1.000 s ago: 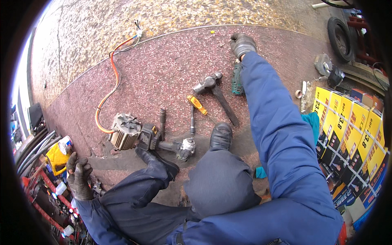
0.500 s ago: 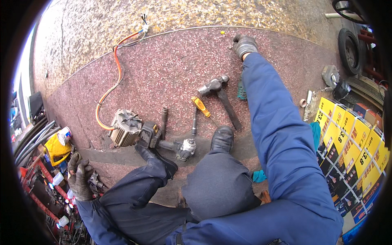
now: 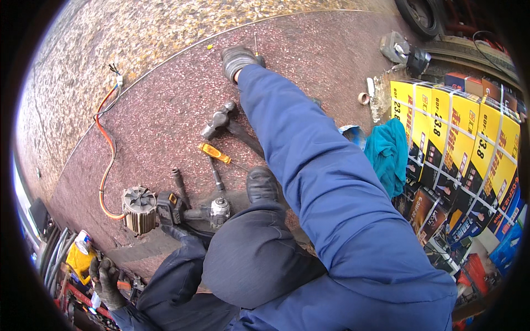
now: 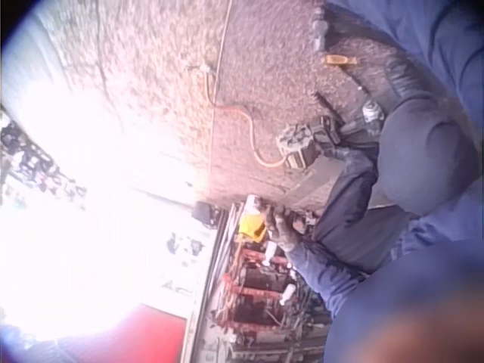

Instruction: The person sits on the floor in a workshop and uses a screwdriver and an impact driver to disassemble a small electric motor. They remove the fan cover, loosen screws, and separate the motor housing components.

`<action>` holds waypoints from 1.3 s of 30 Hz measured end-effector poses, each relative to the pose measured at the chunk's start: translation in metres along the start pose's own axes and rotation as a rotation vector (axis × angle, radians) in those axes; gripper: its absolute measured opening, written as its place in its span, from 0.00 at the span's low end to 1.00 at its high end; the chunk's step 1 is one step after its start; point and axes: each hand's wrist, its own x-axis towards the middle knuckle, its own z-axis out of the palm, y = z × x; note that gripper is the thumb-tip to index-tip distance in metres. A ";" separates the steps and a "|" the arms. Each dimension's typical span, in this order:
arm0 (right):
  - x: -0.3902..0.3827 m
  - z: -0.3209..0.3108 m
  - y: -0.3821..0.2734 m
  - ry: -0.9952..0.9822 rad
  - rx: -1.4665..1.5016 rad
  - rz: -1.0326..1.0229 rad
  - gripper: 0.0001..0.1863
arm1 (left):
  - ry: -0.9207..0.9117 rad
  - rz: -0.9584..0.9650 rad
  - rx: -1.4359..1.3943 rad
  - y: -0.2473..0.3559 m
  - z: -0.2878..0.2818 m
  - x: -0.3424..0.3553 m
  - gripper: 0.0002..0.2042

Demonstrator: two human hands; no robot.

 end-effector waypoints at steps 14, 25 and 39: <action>-0.083 0.067 0.268 0.651 0.693 0.410 0.14 | -0.112 0.010 0.042 0.003 0.014 0.005 0.21; -0.137 0.094 0.425 0.759 1.319 0.677 0.16 | -0.079 0.014 0.237 0.010 0.046 0.026 0.24; -0.247 0.136 0.412 0.667 0.547 0.667 0.24 | -0.245 0.089 0.192 0.011 0.043 0.012 0.23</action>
